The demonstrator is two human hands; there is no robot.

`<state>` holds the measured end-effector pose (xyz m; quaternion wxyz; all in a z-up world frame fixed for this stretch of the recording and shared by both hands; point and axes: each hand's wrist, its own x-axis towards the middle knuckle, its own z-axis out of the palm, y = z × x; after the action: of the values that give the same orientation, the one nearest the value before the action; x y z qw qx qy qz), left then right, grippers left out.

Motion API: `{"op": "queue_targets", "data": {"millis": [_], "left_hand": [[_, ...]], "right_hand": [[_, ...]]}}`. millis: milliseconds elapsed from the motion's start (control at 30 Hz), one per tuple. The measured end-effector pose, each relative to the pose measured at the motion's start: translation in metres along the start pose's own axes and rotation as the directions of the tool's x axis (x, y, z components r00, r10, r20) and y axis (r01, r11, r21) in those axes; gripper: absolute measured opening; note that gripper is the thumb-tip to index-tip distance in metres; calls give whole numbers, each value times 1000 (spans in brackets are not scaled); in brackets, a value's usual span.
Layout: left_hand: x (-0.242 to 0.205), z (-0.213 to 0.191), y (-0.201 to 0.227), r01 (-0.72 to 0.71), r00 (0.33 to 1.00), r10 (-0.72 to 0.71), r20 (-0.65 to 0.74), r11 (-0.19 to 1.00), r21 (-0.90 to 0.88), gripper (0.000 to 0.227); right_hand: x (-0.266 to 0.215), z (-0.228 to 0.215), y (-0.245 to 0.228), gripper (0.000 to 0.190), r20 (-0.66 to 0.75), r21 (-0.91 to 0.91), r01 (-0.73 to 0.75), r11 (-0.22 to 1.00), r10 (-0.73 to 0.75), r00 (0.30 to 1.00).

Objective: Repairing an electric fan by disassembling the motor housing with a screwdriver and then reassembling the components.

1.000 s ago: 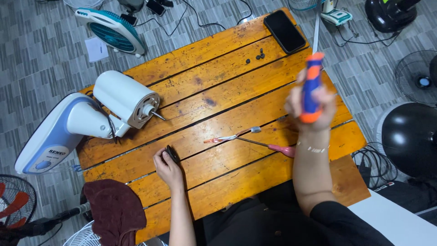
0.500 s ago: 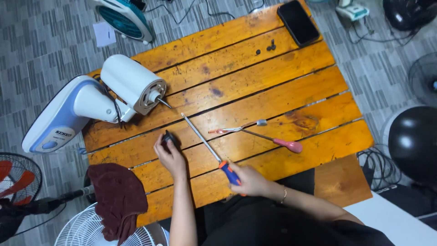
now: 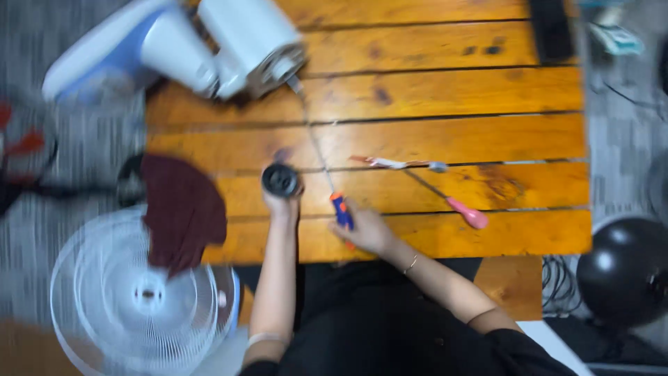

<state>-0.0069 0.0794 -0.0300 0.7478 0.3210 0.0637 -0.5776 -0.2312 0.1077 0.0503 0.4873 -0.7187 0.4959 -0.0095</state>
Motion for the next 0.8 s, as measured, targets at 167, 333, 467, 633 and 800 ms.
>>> {"op": "queue_targets", "data": {"millis": [167,333,467,633,800], "left_hand": [[3,-24,21,245,954,-216,207,961,-125,40],[14,-27,23,366,809,-222,545,915,-170,23],[11,18,13,80,996,-85,40,990,112,48],[28,37,-10,-351,919,389,67,728,589,60],[48,67,-39,-300,954,229,194,753,586,37]], "right_hand": [[10,-9,-8,62,100,-103,-6,995,16,995],[23,1,12,48,68,-128,-10,992,19,998],[22,-4,18,38,39,-65,-7,998,10,999],[16,-5,22,31,22,4,73,997,-74,997],[12,-13,12,28,28,103,120,987,-124,992]]}}
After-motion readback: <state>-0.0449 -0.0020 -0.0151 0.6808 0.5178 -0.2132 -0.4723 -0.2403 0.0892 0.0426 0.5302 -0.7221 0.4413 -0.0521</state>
